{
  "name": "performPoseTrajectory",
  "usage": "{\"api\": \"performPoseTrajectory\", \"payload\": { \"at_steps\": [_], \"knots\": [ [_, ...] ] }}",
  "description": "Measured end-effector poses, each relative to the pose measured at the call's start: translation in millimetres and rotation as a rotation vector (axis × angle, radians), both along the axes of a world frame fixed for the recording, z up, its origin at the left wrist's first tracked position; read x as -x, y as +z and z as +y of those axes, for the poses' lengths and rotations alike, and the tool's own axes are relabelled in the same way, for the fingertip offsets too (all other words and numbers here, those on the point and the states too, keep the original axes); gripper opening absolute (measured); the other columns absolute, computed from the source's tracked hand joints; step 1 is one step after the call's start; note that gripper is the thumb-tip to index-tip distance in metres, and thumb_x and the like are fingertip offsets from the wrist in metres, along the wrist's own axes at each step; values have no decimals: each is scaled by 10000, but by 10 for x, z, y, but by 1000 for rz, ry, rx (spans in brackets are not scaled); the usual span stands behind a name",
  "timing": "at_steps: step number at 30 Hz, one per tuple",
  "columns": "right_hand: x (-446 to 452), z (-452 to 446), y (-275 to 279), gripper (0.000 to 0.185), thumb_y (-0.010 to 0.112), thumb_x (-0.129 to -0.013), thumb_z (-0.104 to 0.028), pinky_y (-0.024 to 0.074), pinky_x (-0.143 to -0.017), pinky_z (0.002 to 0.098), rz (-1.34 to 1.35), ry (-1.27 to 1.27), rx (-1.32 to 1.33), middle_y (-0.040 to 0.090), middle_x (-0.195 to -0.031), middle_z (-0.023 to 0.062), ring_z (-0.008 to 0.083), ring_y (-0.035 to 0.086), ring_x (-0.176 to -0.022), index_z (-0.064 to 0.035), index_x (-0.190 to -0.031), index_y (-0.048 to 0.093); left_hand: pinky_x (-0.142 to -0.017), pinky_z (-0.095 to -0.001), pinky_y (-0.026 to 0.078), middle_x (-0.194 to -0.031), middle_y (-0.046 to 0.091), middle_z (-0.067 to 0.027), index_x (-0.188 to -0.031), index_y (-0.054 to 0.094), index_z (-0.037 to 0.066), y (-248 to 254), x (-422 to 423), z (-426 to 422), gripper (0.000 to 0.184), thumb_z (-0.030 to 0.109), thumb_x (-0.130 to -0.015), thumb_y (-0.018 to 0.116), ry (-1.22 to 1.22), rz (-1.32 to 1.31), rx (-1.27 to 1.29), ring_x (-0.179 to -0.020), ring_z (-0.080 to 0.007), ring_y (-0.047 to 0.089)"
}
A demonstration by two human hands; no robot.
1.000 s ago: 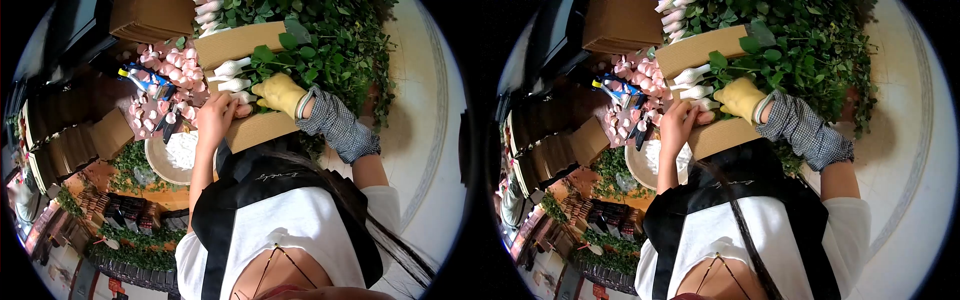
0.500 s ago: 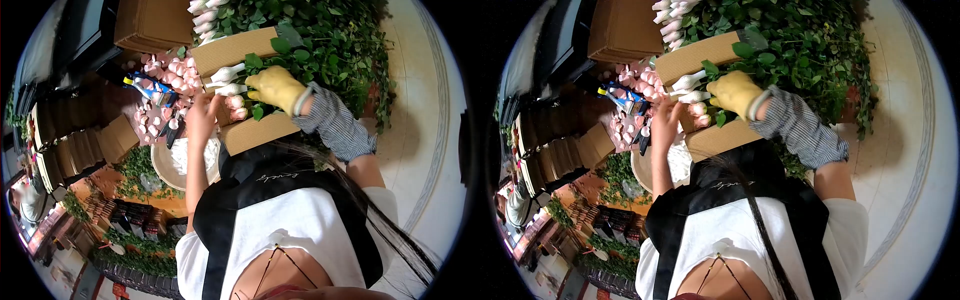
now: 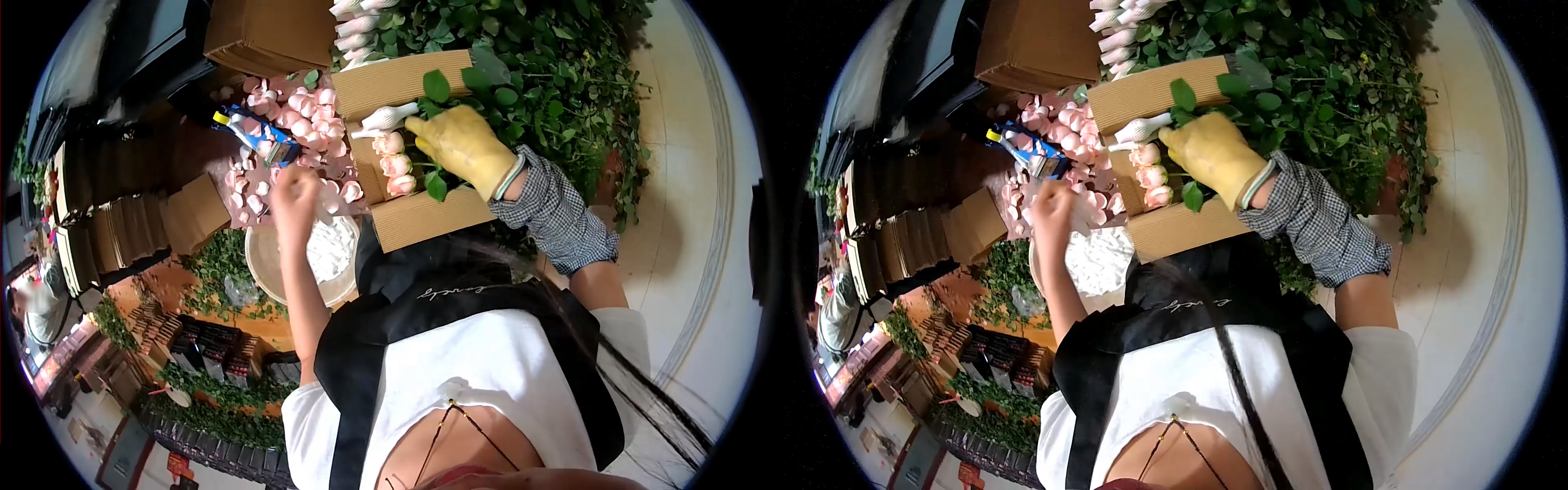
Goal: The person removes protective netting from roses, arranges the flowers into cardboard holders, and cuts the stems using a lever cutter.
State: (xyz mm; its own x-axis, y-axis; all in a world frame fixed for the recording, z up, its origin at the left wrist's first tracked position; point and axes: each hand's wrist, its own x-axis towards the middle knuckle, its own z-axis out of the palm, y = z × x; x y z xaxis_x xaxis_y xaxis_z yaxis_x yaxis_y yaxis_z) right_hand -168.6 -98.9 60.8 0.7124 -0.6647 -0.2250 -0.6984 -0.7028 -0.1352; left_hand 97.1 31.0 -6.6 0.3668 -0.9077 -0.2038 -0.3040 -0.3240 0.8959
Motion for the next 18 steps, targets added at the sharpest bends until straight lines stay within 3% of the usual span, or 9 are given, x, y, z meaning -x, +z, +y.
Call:
{"api": "performPoseTrajectory", "payload": {
  "at_steps": [2,4,6,8,11,14,15,16,18],
  "knots": [
    [-121,-72,-213,154,615,-903,-218,526,-628,406,220,-37,141,697,-706,86,275,690,-676,-103,-982,681,-774,-368,528,-904,698,-150,-1035,615,-8,-153,247,-122,260,202,-899,685,-286,-57,54,-849,-250,677],
    [-150,-143,-549,132,611,-894,-216,529,-631,407,215,-31,178,701,-706,81,270,693,-678,-112,-905,692,-765,-467,533,-933,700,-252,-1103,593,4,-156,582,-269,319,286,-960,632,-308,-50,30,-870,-410,687],
    [-146,-153,-629,146,606,-886,-214,533,-633,408,218,-11,210,706,-707,77,264,696,-680,-122,-827,703,-698,-514,521,-822,684,-264,-1071,598,17,65,806,-379,291,295,-985,585,-191,-310,-35,-772,-449,666],
    [-124,-165,-577,199,576,-866,-166,542,-615,397,124,-3,158,739,-747,60,235,727,-739,-140,-746,733,-620,-524,502,-745,672,-248,-1022,608,29,-49,878,-436,282,307,-978,596,-95,-411,31,-695,-446,657],
    [-197,-88,-590,160,598,-866,-219,542,-643,400,202,-72,182,728,-746,69,254,718,-719,-118,-846,720,-554,-453,492,-695,650,-179,-865,612,45,-110,919,-482,234,262,-944,651,7,-546,119,-642,-387,648],
    [-251,-58,-544,169,599,-870,-221,551,-651,408,283,-106,176,731,-763,89,277,720,-733,-107,-861,723,-549,-448,490,-712,652,-157,-812,611,47,-89,932,-499,252,264,-921,680,-100,-470,406,-633,-385,635],
    [-226,-82,-524,152,605,-860,-194,559,-651,412,234,-158,136,737,-781,91,276,726,-747,-114,-843,734,-553,-395,486,-725,646,-158,-787,619,30,-72,910,-488,234,217,-915,676,-135,-494,400,-608,-306,639],
    [-194,-124,-521,142,612,-849,-167,566,-651,416,184,-211,100,743,-799,94,275,732,-760,-121,-824,744,-553,-395,486,-725,646,-158,-787,619,30,-98,861,-450,234,217,-915,676,-130,-494,393,-608,-306,639],
    [-152,-196,-696,141,620,-839,-165,569,-654,436,119,-212,107,739,-797,114,287,729,-750,-110,-831,749,-586,-329,472,-663,605,-122,-807,644,11,-169,685,-414,140,104,-911,633,114,-124,447,-601,-205,599]
  ]
}}
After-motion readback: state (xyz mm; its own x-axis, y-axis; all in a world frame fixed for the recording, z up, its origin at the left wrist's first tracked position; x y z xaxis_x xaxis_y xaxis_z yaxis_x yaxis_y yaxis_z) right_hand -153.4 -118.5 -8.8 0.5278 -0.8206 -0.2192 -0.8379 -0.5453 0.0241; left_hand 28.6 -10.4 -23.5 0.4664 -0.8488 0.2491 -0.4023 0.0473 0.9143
